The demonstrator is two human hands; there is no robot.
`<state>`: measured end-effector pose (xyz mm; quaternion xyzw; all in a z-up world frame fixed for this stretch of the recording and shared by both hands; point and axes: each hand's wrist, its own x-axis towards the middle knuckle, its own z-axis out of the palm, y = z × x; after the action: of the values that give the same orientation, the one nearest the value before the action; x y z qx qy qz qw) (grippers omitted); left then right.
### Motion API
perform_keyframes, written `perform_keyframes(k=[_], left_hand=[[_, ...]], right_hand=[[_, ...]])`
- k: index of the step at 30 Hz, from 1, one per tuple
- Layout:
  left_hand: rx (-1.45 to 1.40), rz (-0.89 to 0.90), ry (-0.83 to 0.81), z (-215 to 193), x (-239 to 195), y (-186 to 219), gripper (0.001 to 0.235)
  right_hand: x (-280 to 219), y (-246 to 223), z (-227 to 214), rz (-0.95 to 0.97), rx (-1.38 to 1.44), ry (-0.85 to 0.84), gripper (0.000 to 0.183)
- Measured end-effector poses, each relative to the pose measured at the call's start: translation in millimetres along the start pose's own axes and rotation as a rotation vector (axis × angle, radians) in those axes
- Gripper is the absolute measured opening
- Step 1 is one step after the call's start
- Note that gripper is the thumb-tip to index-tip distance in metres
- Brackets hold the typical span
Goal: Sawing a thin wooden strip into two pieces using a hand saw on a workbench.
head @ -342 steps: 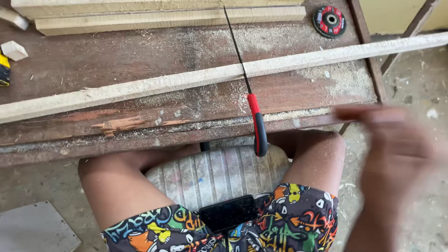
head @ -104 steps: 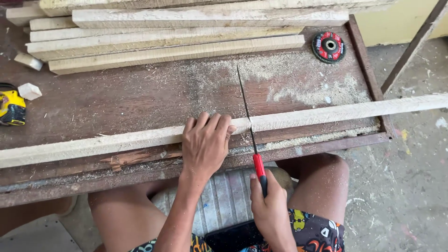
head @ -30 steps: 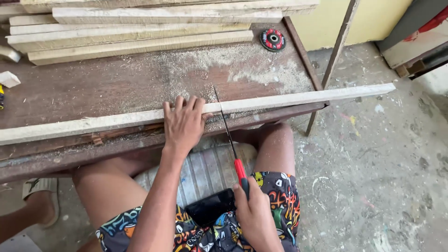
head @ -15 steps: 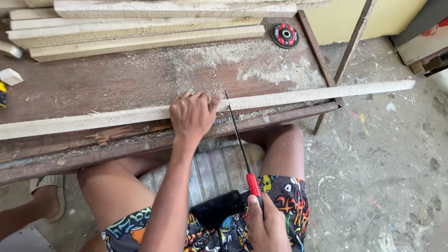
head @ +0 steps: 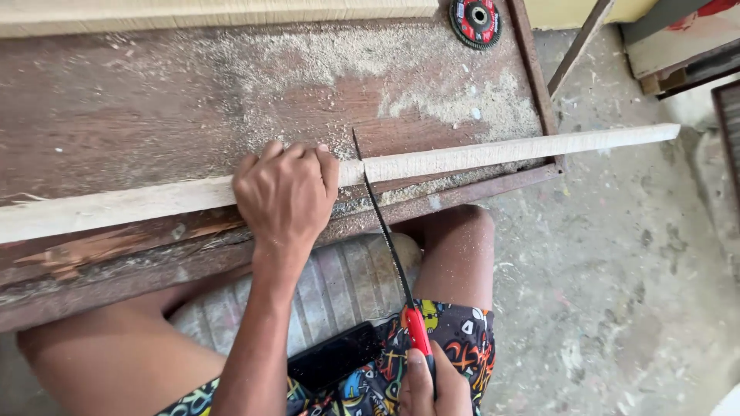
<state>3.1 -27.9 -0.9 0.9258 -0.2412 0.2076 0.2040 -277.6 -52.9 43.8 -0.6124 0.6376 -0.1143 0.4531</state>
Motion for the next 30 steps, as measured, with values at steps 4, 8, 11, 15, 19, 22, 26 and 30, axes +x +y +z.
perform_keyframes(k=[4,8,11,15,19,22,26,30], left_hand=[[0.012,0.018,0.028,-4,3,1,0.051],[0.012,0.042,0.030,-3,2,1,0.050],[-0.006,0.023,0.028,-1,4,-2,0.051],[-0.021,0.017,0.043,-5,6,1,0.049],[-0.056,0.021,0.057,-10,10,-1,0.045],[-0.013,0.056,0.112,-16,18,7,0.042],[-0.025,0.039,0.080,-19,17,3,0.041],[-0.008,0.054,0.145,-17,12,7,0.041]], right_hand=[[28,11,-14,-0.040,-0.050,-0.117,0.039],[22,23,5,-0.519,-0.482,0.224,0.031],[31,-2,16,-1.226,-0.670,0.267,0.021],[46,-56,48,-0.306,-0.059,-0.375,0.037],[66,-55,67,-0.273,0.008,-0.373,0.035],[76,-74,81,-0.436,-0.260,-0.299,0.038],[86,-92,93,-0.450,-0.166,-0.366,0.036],[86,-96,96,-0.687,-0.271,-0.292,0.041]])
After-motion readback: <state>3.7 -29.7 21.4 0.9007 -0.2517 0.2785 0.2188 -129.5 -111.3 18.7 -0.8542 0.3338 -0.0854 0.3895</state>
